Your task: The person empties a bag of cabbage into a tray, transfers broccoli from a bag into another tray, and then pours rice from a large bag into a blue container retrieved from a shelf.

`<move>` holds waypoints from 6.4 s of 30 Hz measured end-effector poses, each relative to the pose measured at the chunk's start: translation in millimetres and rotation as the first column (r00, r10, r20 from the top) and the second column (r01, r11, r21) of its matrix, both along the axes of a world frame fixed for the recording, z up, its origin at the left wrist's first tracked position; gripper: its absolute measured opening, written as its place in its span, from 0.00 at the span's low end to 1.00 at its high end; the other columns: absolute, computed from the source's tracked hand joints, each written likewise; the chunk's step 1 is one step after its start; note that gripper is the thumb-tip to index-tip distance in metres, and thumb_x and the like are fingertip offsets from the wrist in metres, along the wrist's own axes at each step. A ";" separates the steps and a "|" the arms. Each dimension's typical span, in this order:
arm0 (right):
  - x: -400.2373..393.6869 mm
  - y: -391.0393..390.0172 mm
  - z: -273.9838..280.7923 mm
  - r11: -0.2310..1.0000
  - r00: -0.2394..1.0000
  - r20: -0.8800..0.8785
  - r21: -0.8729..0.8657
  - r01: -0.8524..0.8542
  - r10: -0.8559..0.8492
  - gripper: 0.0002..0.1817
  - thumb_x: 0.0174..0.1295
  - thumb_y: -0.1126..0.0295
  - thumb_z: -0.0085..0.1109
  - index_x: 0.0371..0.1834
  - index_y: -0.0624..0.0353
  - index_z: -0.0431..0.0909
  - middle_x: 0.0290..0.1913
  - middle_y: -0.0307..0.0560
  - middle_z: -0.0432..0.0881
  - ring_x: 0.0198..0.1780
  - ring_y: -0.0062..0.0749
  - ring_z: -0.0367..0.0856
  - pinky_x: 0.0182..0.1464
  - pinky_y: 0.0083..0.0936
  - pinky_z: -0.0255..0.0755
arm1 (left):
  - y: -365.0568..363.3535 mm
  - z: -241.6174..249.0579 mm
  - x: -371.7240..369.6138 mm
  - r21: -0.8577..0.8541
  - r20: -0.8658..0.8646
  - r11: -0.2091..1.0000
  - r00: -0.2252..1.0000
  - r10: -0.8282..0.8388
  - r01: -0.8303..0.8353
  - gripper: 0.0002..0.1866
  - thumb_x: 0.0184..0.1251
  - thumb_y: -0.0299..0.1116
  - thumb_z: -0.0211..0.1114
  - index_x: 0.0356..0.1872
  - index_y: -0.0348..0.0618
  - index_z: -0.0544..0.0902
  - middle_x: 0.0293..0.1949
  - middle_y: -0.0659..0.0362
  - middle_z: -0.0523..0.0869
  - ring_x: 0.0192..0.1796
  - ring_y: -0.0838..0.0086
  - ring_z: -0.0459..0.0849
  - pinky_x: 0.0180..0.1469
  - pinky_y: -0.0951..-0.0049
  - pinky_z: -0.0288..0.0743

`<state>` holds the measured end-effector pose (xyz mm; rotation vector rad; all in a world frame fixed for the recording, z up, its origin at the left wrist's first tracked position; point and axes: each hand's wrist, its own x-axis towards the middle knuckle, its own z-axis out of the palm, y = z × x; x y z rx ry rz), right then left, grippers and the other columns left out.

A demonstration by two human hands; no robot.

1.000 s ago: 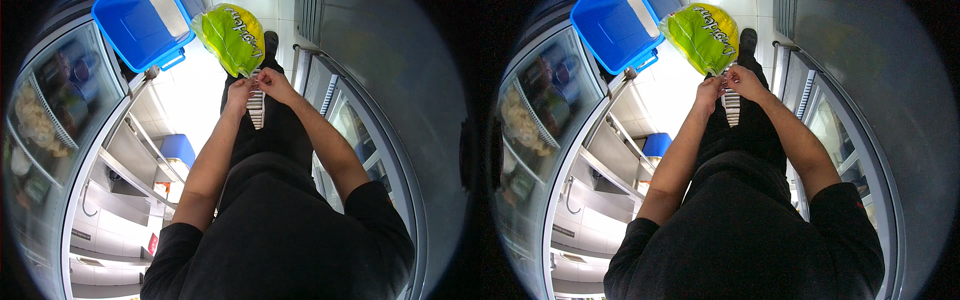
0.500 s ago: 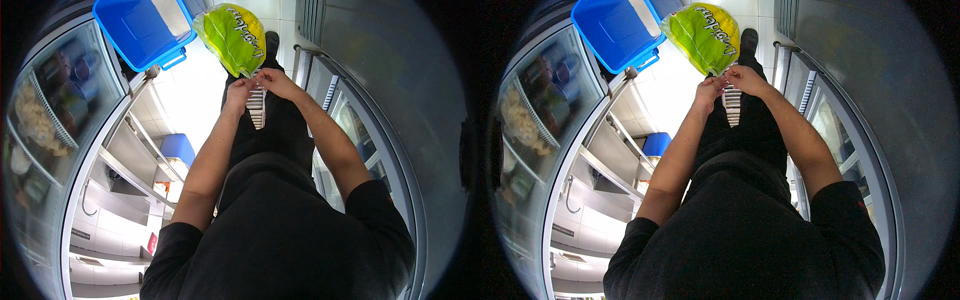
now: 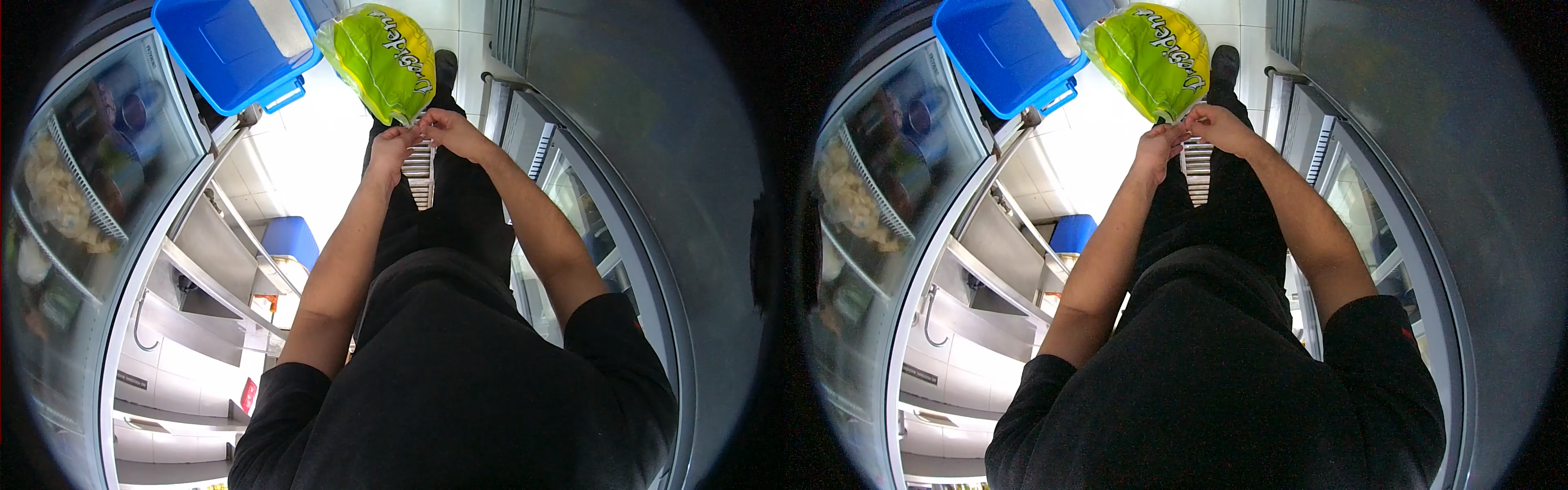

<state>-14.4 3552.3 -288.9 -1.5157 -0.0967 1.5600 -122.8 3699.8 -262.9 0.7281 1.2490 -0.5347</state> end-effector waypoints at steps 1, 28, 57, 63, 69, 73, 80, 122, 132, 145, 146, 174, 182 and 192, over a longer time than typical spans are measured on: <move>-0.3 -0.4 0.4 1.000 1.000 -0.023 -0.004 0.016 -0.017 0.08 0.70 0.68 0.58 0.45 0.61 0.78 0.42 0.39 0.83 0.45 0.23 0.81 0.47 0.23 0.78 | -0.1 -1.3 -0.7 0.001 0.002 1.000 1.000 -0.003 0.003 0.09 0.68 0.37 0.70 0.40 0.44 0.82 0.41 0.59 0.87 0.50 0.72 0.84 0.57 0.69 0.70; 8.2 -8.6 2.6 0.995 0.985 -0.157 -0.079 0.057 -0.069 0.10 0.77 0.64 0.52 0.48 0.59 0.78 0.53 0.41 0.82 0.52 0.24 0.80 0.53 0.25 0.78 | -5.1 11.6 3.4 -0.045 0.018 0.999 1.000 0.019 -0.018 0.10 0.70 0.37 0.67 0.45 0.45 0.80 0.44 0.61 0.86 0.49 0.76 0.82 0.53 0.71 0.70; -2.0 -10.6 1.0 0.988 0.948 -0.281 -0.067 0.140 -0.153 0.14 0.75 0.60 0.56 0.52 0.59 0.80 0.57 0.41 0.80 0.55 0.22 0.77 0.57 0.24 0.74 | -19.3 2.5 -19.2 -0.032 0.110 0.998 0.993 0.051 -0.048 0.06 0.72 0.34 0.65 0.45 0.48 0.82 0.42 0.65 0.86 0.47 0.78 0.83 0.51 0.74 0.72; -3.3 -8.7 -0.7 0.986 0.956 -0.244 -0.069 0.152 -0.164 0.12 0.76 0.61 0.54 0.50 0.59 0.79 0.58 0.42 0.80 0.56 0.24 0.78 0.57 0.25 0.75 | -14.9 3.6 -22.7 -0.017 0.114 1.000 0.993 0.023 -0.021 0.05 0.72 0.33 0.64 0.45 0.47 0.81 0.42 0.64 0.86 0.46 0.78 0.83 0.51 0.74 0.73; -1.2 -10.0 -2.1 0.988 0.961 -0.231 -0.069 0.141 -0.153 0.12 0.76 0.63 0.52 0.50 0.58 0.79 0.57 0.42 0.81 0.55 0.24 0.78 0.57 0.25 0.75 | -16.0 6.2 -19.0 0.007 0.103 0.999 0.993 0.050 -0.051 0.05 0.70 0.30 0.65 0.43 0.43 0.84 0.39 0.63 0.86 0.41 0.81 0.82 0.44 0.79 0.74; 0.6 -10.0 0.3 0.987 0.964 -0.222 -0.093 0.130 -0.147 0.13 0.77 0.62 0.51 0.53 0.58 0.79 0.55 0.40 0.81 0.54 0.23 0.78 0.57 0.25 0.75 | -14.8 7.1 -20.1 -0.008 0.102 1.000 0.995 -0.016 0.017 0.06 0.73 0.32 0.63 0.47 0.45 0.81 0.43 0.63 0.85 0.48 0.77 0.82 0.54 0.72 0.74; 1.0 -11.9 -0.2 0.987 0.962 -0.226 -0.079 0.138 -0.152 0.13 0.76 0.63 0.51 0.54 0.58 0.79 0.55 0.38 0.82 0.54 0.22 0.78 0.57 0.24 0.75 | -14.3 2.0 -26.3 0.001 0.106 1.000 0.994 0.000 0.000 0.05 0.73 0.30 0.62 0.46 0.44 0.82 0.44 0.62 0.85 0.48 0.76 0.83 0.54 0.71 0.76; -0.3 -24.1 48.6 0.893 0.873 -0.262 -0.308 0.328 -0.411 0.08 0.74 0.64 0.52 0.36 0.49 0.68 0.27 0.32 0.65 0.28 0.20 0.65 0.34 0.22 0.67 | 3.8 -21.0 -73.6 0.430 0.116 0.777 0.825 -0.553 0.460 0.02 0.63 0.25 0.66 0.34 0.39 0.84 0.34 0.60 0.87 0.36 0.77 0.83 0.44 0.75 0.76; -52.4 -7.3 51.3 0.829 0.698 -0.453 -0.373 0.416 -0.554 0.05 0.69 0.70 0.53 0.34 0.52 0.70 0.26 0.34 0.70 0.25 0.21 0.68 0.27 0.20 0.66 | -21.9 1.3 -60.7 0.188 0.350 0.940 0.875 -0.335 0.285 0.03 0.66 0.27 0.67 0.33 0.39 0.83 0.32 0.64 0.84 0.36 0.81 0.80 0.43 0.75 0.76; -59.3 9.2 36.2 0.915 0.979 -0.078 -0.376 0.146 -0.189 0.08 0.70 0.63 0.59 0.34 0.53 0.77 0.24 0.32 0.71 0.19 0.18 0.63 0.19 0.19 0.56 | -10.5 8.0 -53.7 -0.102 0.148 0.979 0.976 -0.161 0.177 0.17 0.73 0.45 0.64 0.47 0.39 0.84 0.41 0.58 0.86 0.39 0.73 0.83 0.43 0.71 0.76; -59.3 8.8 35.2 0.911 0.987 -0.042 -0.391 0.127 -0.156 0.08 0.70 0.63 0.59 0.33 0.52 0.77 0.23 0.31 0.71 0.19 0.17 0.63 0.19 0.19 0.55 | -9.0 9.5 -47.7 -0.080 0.101 0.982 0.981 -0.164 0.173 0.20 0.73 0.47 0.62 0.48 0.38 0.83 0.42 0.57 0.86 0.40 0.72 0.83 0.42 0.71 0.76; -38.9 22.5 5.0 0.931 0.991 0.072 -0.342 0.127 -0.109 0.09 0.67 0.66 0.64 0.37 0.60 0.83 0.31 0.36 0.82 0.35 0.20 0.76 0.41 0.21 0.72 | -8.4 -17.6 -44.0 0.087 0.238 0.979 0.951 -0.198 0.182 0.11 0.73 0.39 0.65 0.35 0.42 0.85 0.32 0.65 0.85 0.34 0.84 0.79 0.40 0.79 0.72; -21.4 16.2 3.0 0.872 0.963 0.265 -0.459 0.171 -0.049 0.04 0.63 0.70 0.63 0.33 0.56 0.82 0.28 0.33 0.79 0.31 0.20 0.73 0.35 0.22 0.67 | -1.1 -32.4 -61.9 0.201 0.096 0.920 0.928 -0.361 0.337 0.07 0.63 0.31 0.65 0.32 0.37 0.85 0.31 0.57 0.86 0.36 0.70 0.84 0.41 0.67 0.77; 49.1 68.0 38.5 0.730 0.756 -0.020 -0.278 0.624 -0.654 0.05 0.68 0.75 0.48 0.43 0.58 0.72 0.45 0.47 0.82 0.46 0.32 0.81 0.51 0.29 0.75 | 53.8 -60.2 -212.6 0.601 -0.272 0.340 0.584 -0.765 0.724 0.14 0.61 0.37 0.61 0.29 0.34 0.87 0.32 0.41 0.87 0.37 0.48 0.86 0.42 0.54 0.79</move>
